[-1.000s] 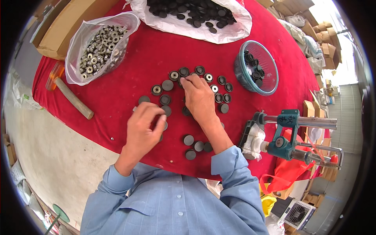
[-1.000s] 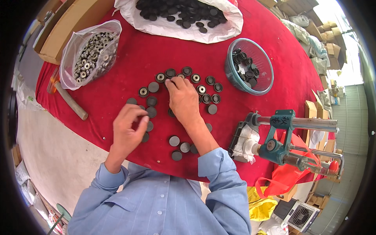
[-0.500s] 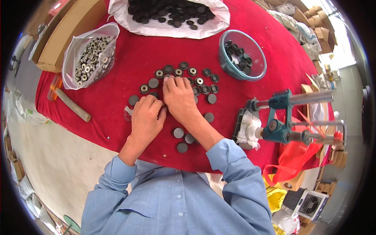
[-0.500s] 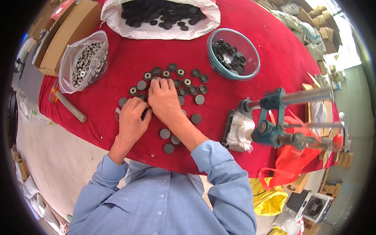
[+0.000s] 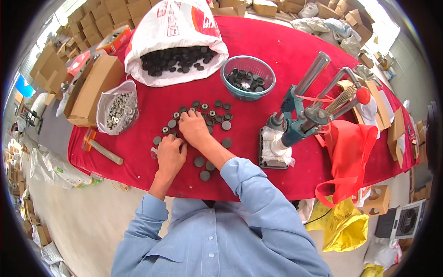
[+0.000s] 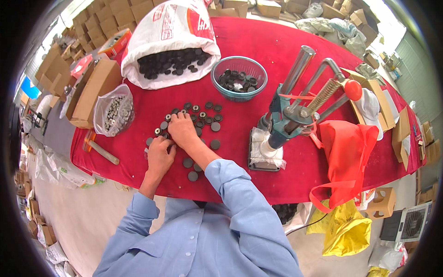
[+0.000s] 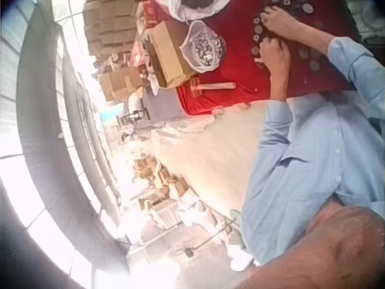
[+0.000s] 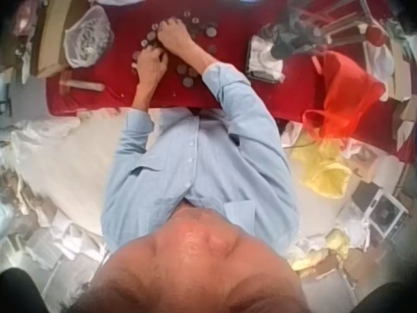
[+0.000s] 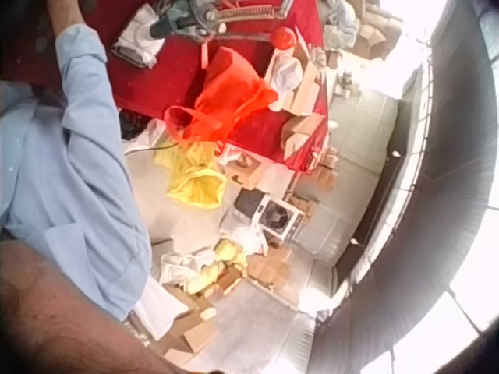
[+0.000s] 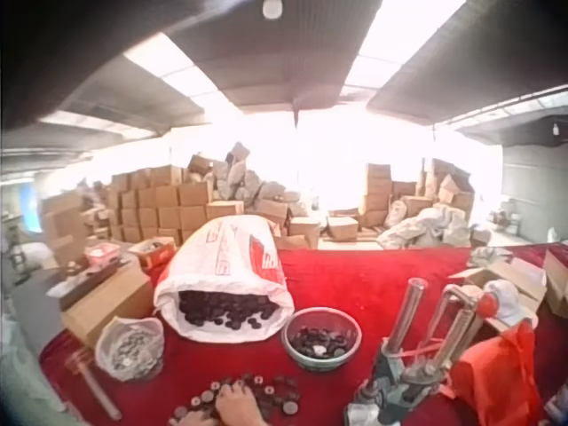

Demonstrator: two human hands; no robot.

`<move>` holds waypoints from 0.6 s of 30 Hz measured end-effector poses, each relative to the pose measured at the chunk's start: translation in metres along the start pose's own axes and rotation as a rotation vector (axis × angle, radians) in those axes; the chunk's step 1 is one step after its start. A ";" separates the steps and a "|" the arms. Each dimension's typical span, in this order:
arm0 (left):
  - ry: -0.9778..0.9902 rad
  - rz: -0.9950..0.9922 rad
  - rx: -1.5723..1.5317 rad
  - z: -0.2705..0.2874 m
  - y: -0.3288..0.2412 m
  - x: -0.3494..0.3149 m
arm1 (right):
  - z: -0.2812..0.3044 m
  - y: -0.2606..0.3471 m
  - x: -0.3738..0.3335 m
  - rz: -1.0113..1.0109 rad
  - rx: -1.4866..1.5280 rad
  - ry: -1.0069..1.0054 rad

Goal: The person arranges small, dark circular magnets on a red tablecloth and uses a manual press to assemble them with metal components. They place the magnets into the press one by one, operate the lever to compress them, and then remove the finished units.

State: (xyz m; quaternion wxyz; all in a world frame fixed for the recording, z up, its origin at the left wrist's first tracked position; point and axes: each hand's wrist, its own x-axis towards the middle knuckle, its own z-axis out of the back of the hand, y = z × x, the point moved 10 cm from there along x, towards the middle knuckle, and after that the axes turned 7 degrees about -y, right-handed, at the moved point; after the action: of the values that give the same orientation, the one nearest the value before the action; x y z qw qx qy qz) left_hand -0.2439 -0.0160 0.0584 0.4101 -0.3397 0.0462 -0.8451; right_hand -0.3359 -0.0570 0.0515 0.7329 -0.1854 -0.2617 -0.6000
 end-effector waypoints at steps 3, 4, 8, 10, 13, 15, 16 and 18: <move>-0.024 -0.009 -0.035 0.004 -0.006 0.009 | 0.011 -0.058 0.004 -0.301 0.182 0.090; -0.022 0.004 -0.046 0.002 -0.006 0.009 | 0.033 -0.082 -0.004 -0.381 0.201 -0.057; -0.056 0.073 -0.049 -0.002 0.002 0.016 | 0.045 -0.144 -0.044 -0.443 0.115 -0.003; -0.057 0.083 -0.023 -0.004 0.009 0.017 | 0.044 -0.136 -0.052 -0.391 0.059 0.107; -0.025 0.097 -0.023 -0.011 0.012 0.021 | 0.039 -0.128 -0.055 -0.366 0.057 0.193; 0.001 0.105 -0.021 -0.017 0.008 0.026 | 0.036 -0.130 -0.058 -0.401 0.082 0.201; 0.010 0.109 -0.011 -0.021 0.006 0.030 | 0.034 -0.132 -0.060 -0.423 0.109 0.201; 0.014 0.103 -0.005 -0.028 0.009 0.033 | 0.033 -0.135 -0.059 -0.463 0.162 0.199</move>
State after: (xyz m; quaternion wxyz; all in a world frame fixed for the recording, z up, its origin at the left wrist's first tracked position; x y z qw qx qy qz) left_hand -0.2696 -0.0518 0.0511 0.4520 -0.3318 0.0688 -0.8251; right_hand -0.4813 -0.0199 0.0365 0.6107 -0.0015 -0.2709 -0.7441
